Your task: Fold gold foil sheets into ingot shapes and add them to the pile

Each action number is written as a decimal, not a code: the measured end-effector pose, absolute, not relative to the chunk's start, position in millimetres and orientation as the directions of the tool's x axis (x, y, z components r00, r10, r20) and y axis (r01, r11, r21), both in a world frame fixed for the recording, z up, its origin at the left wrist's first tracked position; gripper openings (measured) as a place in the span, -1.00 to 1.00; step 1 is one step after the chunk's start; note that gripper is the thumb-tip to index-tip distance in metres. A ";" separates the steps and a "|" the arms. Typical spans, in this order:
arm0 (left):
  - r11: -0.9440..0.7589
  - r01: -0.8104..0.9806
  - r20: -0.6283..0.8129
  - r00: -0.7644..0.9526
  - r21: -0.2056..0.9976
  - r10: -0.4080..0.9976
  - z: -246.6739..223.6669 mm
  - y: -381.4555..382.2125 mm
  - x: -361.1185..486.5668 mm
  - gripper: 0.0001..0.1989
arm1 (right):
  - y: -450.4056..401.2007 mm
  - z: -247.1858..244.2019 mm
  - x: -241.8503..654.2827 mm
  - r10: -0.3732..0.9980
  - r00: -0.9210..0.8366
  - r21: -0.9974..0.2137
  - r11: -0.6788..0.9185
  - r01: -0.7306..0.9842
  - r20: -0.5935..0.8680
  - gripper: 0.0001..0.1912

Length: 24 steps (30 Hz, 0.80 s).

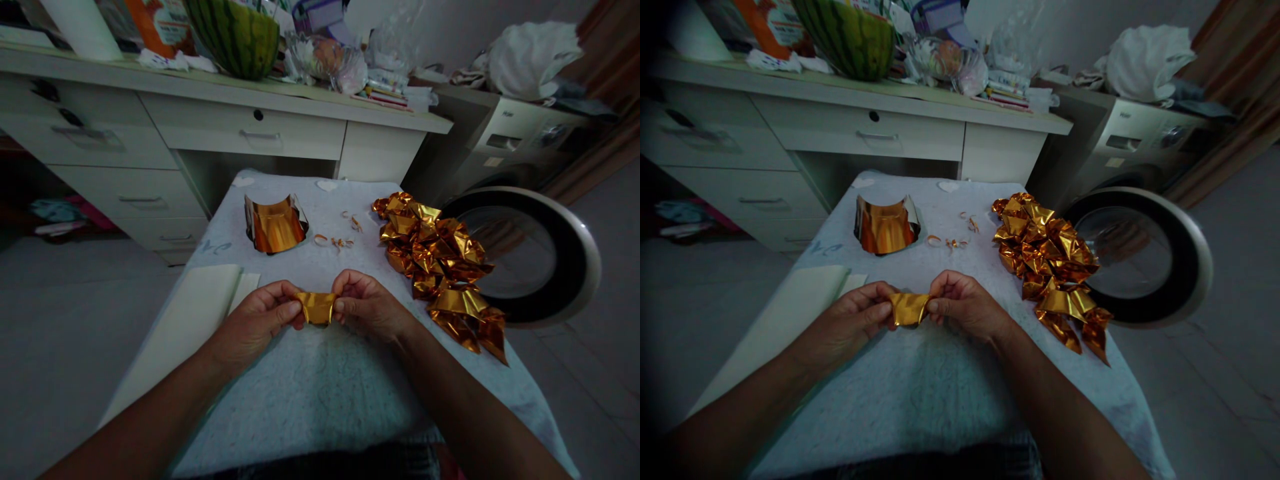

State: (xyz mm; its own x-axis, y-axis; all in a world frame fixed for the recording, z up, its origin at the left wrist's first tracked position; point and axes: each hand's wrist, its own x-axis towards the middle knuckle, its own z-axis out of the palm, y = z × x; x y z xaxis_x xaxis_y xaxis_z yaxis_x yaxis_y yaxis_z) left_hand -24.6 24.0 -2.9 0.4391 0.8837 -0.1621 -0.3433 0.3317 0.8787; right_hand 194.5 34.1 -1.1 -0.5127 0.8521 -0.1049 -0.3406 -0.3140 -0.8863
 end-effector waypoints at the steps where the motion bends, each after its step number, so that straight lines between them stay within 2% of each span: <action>1: 0.339 -0.355 -0.170 0.429 0.872 0.887 -1.8 23.6 -24.2 -0.77 | 33.8 -0.6 194.5 0.852 -0.515 -0.883 -0.314 -0.348 -0.100 -0.68; 11: 0.363 -0.429 -0.209 0.365 0.827 0.907 1.2 24.8 -22.2 -0.76 | 34.1 0.7 192.4 0.848 -0.522 -0.853 -0.333 -0.402 -0.085 -0.65; 19: 0.299 -0.323 -0.144 0.425 0.898 0.893 -4.7 25.5 -22.9 -0.82 | 34.4 -3.4 193.5 0.854 -0.508 -0.872 -0.329 -0.361 -0.112 -0.65; 24: 0.121 -0.177 -0.039 0.406 0.977 0.913 0.1 25.3 -25.1 -0.89 | 35.0 -7.0 195.6 0.871 -0.483 -0.888 -0.291 -0.355 -0.092 -0.70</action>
